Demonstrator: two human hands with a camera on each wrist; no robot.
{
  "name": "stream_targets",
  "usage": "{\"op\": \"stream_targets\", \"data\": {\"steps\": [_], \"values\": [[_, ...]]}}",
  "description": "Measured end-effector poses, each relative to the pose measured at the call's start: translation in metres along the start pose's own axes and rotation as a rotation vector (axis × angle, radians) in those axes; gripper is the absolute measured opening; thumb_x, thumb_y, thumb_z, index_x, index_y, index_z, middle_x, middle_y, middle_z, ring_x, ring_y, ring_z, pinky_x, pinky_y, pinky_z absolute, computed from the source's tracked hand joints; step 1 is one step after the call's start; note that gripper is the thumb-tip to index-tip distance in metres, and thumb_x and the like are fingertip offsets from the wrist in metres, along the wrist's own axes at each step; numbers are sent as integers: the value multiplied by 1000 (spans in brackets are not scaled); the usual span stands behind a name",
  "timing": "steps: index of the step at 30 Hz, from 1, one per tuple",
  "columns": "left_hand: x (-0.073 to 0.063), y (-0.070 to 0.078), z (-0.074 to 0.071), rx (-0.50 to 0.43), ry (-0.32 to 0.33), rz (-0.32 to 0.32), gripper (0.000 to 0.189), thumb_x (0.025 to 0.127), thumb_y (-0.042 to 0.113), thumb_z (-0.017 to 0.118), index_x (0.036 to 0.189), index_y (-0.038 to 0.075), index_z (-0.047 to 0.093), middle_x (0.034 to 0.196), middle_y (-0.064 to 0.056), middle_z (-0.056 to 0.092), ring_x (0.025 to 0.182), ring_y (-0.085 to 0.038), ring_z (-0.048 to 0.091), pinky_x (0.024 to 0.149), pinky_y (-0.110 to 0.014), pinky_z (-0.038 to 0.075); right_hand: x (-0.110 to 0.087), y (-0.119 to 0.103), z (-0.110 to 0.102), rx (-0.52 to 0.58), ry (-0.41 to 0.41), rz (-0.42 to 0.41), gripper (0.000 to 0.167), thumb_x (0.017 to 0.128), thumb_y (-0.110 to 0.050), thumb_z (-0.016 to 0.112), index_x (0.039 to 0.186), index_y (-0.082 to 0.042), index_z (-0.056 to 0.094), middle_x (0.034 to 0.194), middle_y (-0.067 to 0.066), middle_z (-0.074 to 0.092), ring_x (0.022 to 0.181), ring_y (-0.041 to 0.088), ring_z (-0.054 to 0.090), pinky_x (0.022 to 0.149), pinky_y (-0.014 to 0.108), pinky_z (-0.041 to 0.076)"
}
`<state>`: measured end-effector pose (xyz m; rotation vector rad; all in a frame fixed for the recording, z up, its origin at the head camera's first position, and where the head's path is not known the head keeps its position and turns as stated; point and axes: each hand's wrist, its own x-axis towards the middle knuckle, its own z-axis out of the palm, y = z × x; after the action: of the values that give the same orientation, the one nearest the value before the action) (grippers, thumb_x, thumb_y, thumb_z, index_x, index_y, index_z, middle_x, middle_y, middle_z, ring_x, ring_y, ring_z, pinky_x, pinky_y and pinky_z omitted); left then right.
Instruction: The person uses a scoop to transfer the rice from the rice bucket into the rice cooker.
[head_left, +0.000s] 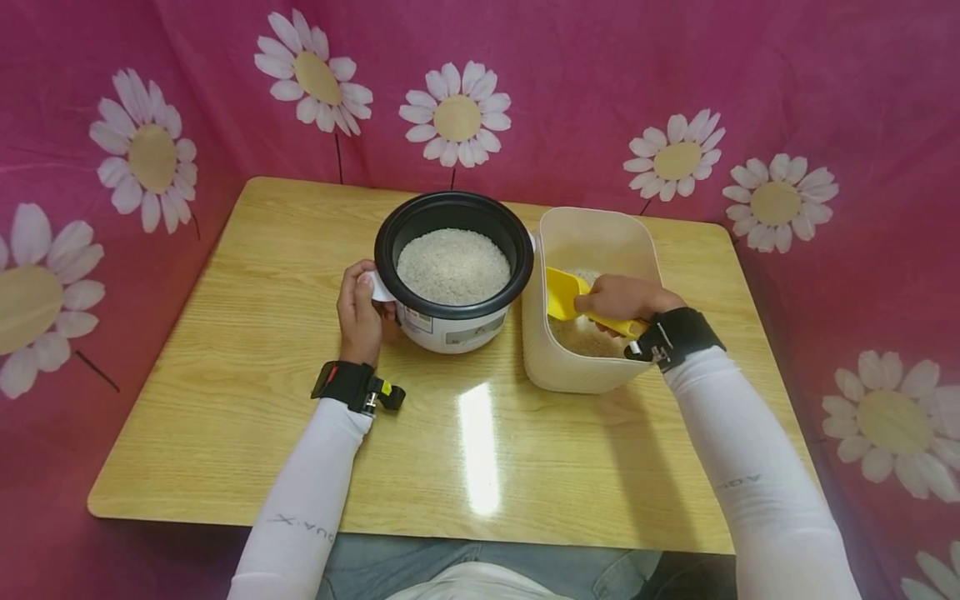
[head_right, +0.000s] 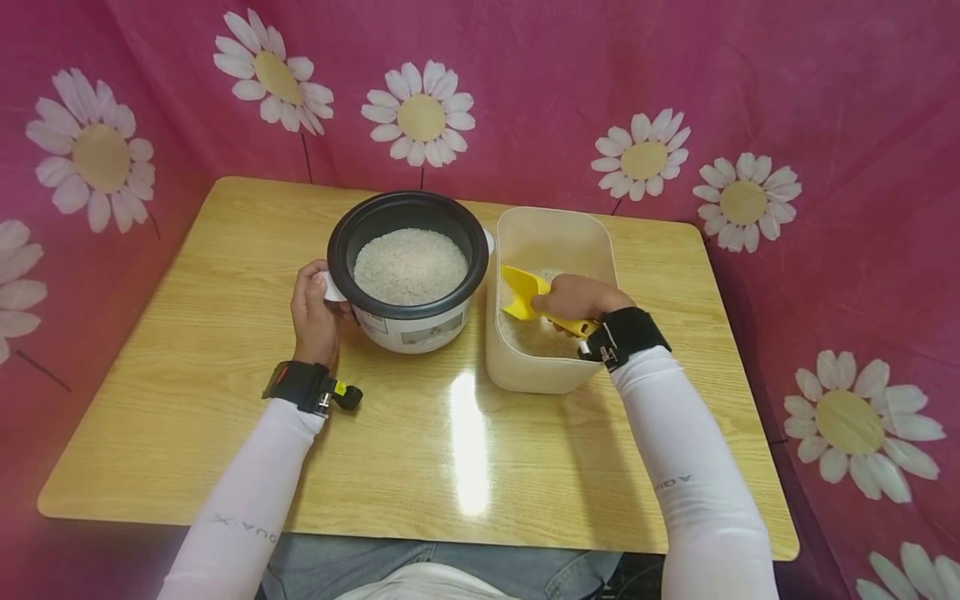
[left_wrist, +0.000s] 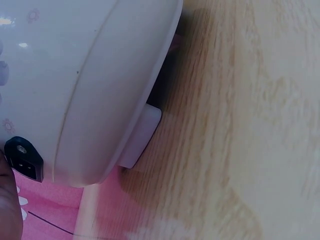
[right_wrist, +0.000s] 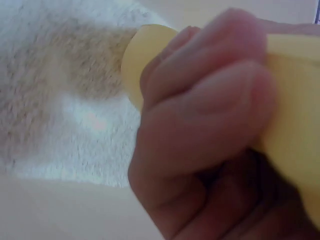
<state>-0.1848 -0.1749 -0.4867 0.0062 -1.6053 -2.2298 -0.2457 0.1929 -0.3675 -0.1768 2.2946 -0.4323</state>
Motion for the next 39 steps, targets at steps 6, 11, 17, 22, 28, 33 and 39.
{"op": "stream_targets", "data": {"steps": [6,11,17,22,28,33,39], "values": [[0,1,0,-1,1,-3,19,109,23,41,117,27,59,82,5,55,63,-9,51,55,-21,43,-3,2,-3,105,-1,-29,43,102,-41,49,80,-7,66,64,-2,56,55,13,54,56,26,50],[0,0,1,4,2,-12,19,109,23,41,117,27,58,82,5,55,64,-9,51,56,-21,44,-8,6,-6,185,11,-41,44,101,-42,50,82,-6,66,65,-2,58,56,14,56,58,27,52],[-2,0,2,0,0,-20,20,110,23,41,116,28,59,82,5,55,64,-9,51,56,-22,43,-16,8,-10,273,22,-31,43,101,-44,51,89,-5,65,70,-1,60,58,14,57,60,28,54],[-1,2,1,1,-1,-21,20,111,22,40,116,28,58,81,5,55,64,-9,51,56,-22,44,-26,7,-17,337,34,-51,43,104,-43,49,93,-4,63,73,0,61,58,13,56,58,25,52],[1,3,1,-2,-10,-13,19,111,23,40,116,28,58,81,5,55,64,-10,51,56,-23,43,-44,8,-18,475,44,-59,41,107,-41,45,96,-5,62,71,-2,59,54,10,53,55,21,51],[1,2,1,1,0,-21,18,111,26,41,116,28,58,81,5,54,64,-10,51,56,-23,43,-58,10,-14,567,59,-68,40,108,-41,44,99,-5,60,72,-2,59,52,9,53,54,19,51],[-1,2,2,11,9,-30,18,110,27,41,117,28,58,80,5,54,63,-10,51,55,-21,43,-70,19,-10,664,91,-82,38,107,-43,44,101,-7,56,72,-4,59,53,8,53,53,19,51]]}}
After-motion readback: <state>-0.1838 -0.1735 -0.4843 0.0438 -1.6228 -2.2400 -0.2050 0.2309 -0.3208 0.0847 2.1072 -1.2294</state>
